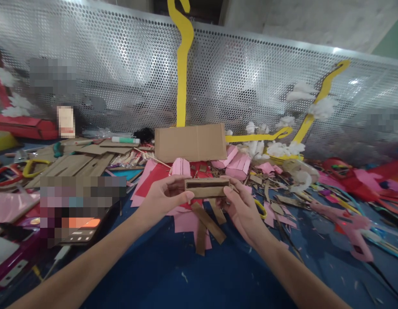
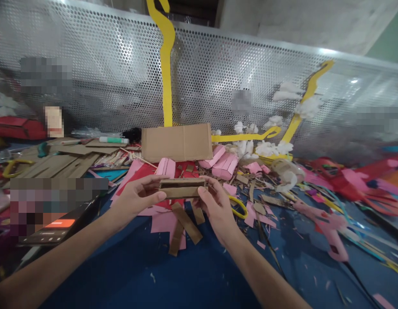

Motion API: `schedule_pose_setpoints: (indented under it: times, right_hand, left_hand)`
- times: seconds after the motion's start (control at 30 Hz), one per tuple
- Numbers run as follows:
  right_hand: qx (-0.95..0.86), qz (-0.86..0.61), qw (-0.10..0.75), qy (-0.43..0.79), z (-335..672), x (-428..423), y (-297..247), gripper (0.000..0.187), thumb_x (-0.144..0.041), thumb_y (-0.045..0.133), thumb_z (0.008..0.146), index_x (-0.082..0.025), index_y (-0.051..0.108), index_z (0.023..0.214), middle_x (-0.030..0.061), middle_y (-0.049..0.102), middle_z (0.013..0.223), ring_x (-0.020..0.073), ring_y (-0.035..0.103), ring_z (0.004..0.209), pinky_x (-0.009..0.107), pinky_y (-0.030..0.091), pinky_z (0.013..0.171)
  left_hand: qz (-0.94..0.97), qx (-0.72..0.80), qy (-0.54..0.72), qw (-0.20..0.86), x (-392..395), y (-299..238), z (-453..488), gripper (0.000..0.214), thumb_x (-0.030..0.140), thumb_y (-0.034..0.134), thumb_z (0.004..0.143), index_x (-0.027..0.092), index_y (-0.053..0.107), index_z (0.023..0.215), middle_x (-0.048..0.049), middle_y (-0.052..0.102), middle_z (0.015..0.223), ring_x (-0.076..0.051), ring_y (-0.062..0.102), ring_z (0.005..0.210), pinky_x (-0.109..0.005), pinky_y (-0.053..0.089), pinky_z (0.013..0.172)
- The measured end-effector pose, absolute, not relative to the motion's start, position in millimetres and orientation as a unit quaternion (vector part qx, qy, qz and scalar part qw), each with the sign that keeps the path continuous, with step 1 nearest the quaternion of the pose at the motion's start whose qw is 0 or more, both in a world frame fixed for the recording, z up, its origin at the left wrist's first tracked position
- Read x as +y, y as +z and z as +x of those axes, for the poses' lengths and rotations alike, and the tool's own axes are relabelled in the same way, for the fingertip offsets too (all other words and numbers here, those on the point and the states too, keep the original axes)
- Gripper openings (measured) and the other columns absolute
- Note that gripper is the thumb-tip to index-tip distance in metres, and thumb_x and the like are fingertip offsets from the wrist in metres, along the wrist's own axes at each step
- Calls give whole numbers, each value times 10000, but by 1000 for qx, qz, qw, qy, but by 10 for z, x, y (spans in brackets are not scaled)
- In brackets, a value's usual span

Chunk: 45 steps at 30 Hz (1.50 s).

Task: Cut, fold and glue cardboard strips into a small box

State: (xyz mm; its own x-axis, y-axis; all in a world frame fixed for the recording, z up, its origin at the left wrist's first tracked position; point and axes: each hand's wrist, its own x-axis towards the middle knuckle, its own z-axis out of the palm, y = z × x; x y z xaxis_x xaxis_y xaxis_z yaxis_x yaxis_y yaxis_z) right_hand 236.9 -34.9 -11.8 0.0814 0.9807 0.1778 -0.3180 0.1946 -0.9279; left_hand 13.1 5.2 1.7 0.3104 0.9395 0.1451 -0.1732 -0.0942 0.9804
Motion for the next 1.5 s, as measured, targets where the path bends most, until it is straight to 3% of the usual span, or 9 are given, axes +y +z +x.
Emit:
schedule_pose_setpoints:
  times: [0.2, 0.4, 0.6, 0.93, 1.13, 1.5]
  right_hand:
    - [-409, -368, 641, 534, 2361, -351, -125, 318, -415, 815, 846, -274, 702, 1107, -3, 703, 978, 151, 631, 712, 301, 554, 676]
    - [-394, -354, 623, 575, 2371, -348, -127, 235, -440, 793, 867, -254, 683, 959, -8, 708, 859, 171, 655, 709, 313, 542, 651]
    - [-391, -359, 587, 611, 2341, -366, -155, 249, -468, 734, 904, -227, 680, 932, 20, 731, 825, 189, 667, 666, 315, 520, 587]
    - [-370, -385, 563, 631, 2352, -362, -142, 295, -489, 717, 891, -195, 718, 861, 18, 706, 681, 160, 601, 553, 283, 485, 554]
    - [-361, -377, 555, 648, 2358, -347, -107, 367, -557, 745, 865, -191, 729, 889, 24, 701, 695, 159, 606, 581, 271, 497, 553]
    - [-388, -381, 579, 607, 2365, -350, -147, 298, -473, 735, 904, -177, 712, 920, 43, 729, 802, 152, 631, 614, 258, 509, 551]
  left_hand:
    - [578, 311, 496, 569, 18, 33, 137, 445, 322, 867, 783, 207, 730, 1190, -108, 769, 1212, -283, 693, 1178, -356, 600, 932]
    - [471, 321, 483, 664, 38, -9, 133, 373, 334, 880, 771, 186, 710, 1067, -60, 779, 997, -172, 763, 757, -308, 621, 790]
    - [433, 339, 424, 719, 21, 33, 153, 269, 351, 814, 815, 202, 592, 845, -34, 729, 750, -198, 771, 737, -285, 613, 725]
    - [419, 326, 401, 747, 7, -4, 145, 271, 339, 783, 804, 207, 548, 770, -25, 692, 713, -202, 769, 693, -275, 609, 683]
    - [433, 342, 393, 736, 32, 12, 147, 279, 337, 768, 796, 205, 522, 794, -45, 728, 771, -205, 773, 716, -283, 610, 694]
    - [429, 341, 414, 727, 39, -22, 142, 261, 345, 774, 829, 185, 581, 901, -65, 742, 804, -204, 768, 734, -288, 617, 706]
